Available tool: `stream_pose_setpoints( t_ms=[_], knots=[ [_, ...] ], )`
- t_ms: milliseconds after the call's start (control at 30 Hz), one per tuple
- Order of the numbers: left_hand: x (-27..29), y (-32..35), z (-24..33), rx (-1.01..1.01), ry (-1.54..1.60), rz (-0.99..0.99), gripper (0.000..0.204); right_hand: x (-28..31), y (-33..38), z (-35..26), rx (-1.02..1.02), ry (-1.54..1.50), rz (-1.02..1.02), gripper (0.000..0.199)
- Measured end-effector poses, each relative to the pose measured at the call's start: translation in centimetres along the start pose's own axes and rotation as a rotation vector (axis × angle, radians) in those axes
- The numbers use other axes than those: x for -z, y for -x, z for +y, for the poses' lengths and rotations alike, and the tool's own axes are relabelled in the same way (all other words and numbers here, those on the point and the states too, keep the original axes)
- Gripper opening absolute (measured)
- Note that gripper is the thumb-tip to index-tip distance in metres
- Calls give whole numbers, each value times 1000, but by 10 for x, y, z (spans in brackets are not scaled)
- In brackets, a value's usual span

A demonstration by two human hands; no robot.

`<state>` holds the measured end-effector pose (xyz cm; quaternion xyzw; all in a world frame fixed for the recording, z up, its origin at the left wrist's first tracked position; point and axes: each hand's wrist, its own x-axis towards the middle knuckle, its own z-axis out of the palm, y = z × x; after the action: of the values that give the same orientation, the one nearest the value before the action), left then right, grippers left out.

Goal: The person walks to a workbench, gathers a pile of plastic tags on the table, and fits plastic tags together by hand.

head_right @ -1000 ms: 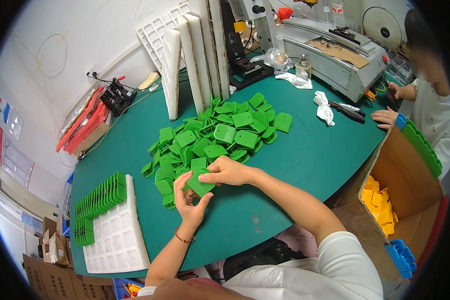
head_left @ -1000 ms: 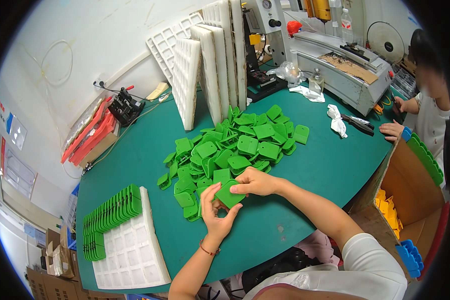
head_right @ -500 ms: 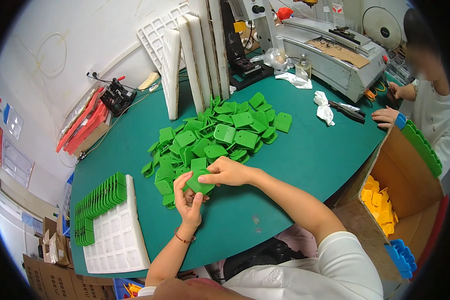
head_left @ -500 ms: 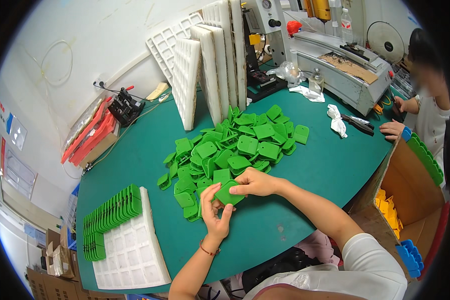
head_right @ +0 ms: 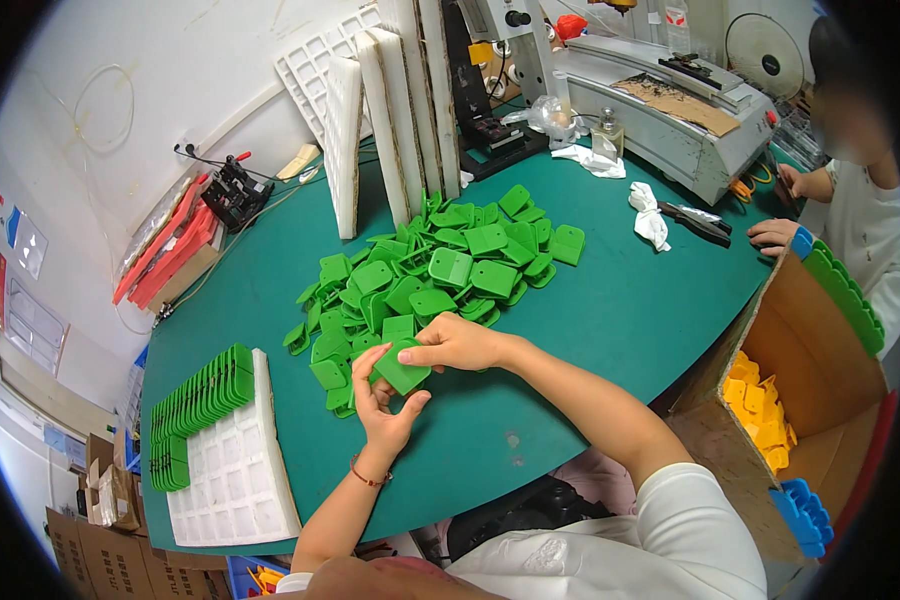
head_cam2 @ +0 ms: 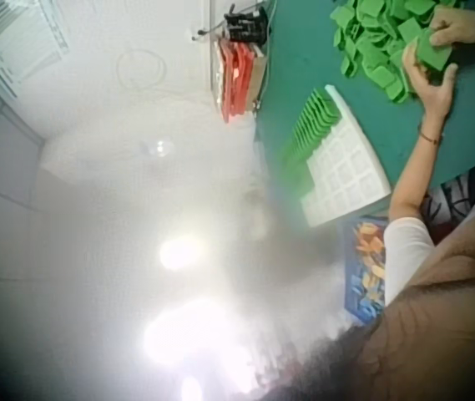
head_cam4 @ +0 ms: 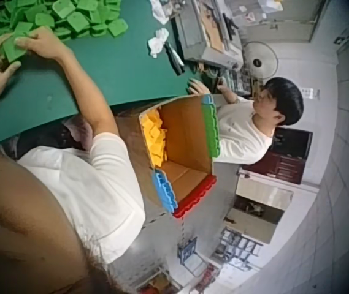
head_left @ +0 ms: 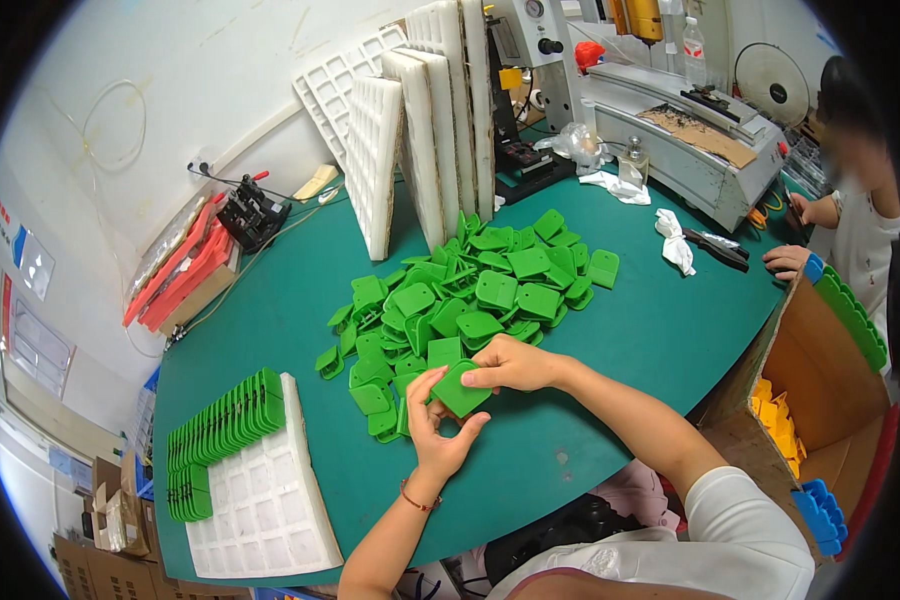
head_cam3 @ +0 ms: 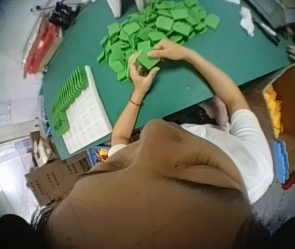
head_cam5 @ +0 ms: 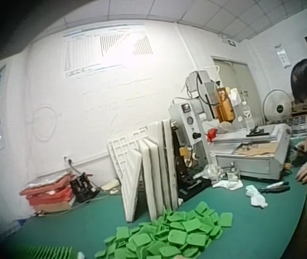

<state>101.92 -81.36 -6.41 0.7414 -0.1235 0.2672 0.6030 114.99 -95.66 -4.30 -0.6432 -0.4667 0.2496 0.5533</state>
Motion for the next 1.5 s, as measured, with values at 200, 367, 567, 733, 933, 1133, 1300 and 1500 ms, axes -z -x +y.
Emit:
stream_pose_setpoints(
  t_ms=[200, 367, 567, 733, 933, 1133, 1300, 1500],
  knots=[
    [0, 1, -2, -12, -60, 9, 71, 1, 0, -3, -53, 28, -34, 57],
    [1, 2, -4, -66, -158, 42, 76, 1, 2, -9, -31, 87, -89, 57],
    [0, 2, -4, -152, -156, -21, 87, -1, 2, -12, -22, 104, -135, 60],
    [0, 0, -2, -174, -98, -67, 91, -1, 3, -11, -41, 60, -160, 59],
    [0, -2, -1, -166, -28, -107, 88, -2, 2, -13, -29, 21, -242, 59],
    [1, -3, 0, -222, -60, -136, 84, -2, 4, -14, -40, 10, -261, 60],
    [0, -3, 0, -194, -15, -125, 78, -3, 1, -11, 23, 69, -238, 57],
    [3, -3, 3, -96, -28, -93, 66, -3, 3, -13, -5, 194, -181, 51]
  ],
)
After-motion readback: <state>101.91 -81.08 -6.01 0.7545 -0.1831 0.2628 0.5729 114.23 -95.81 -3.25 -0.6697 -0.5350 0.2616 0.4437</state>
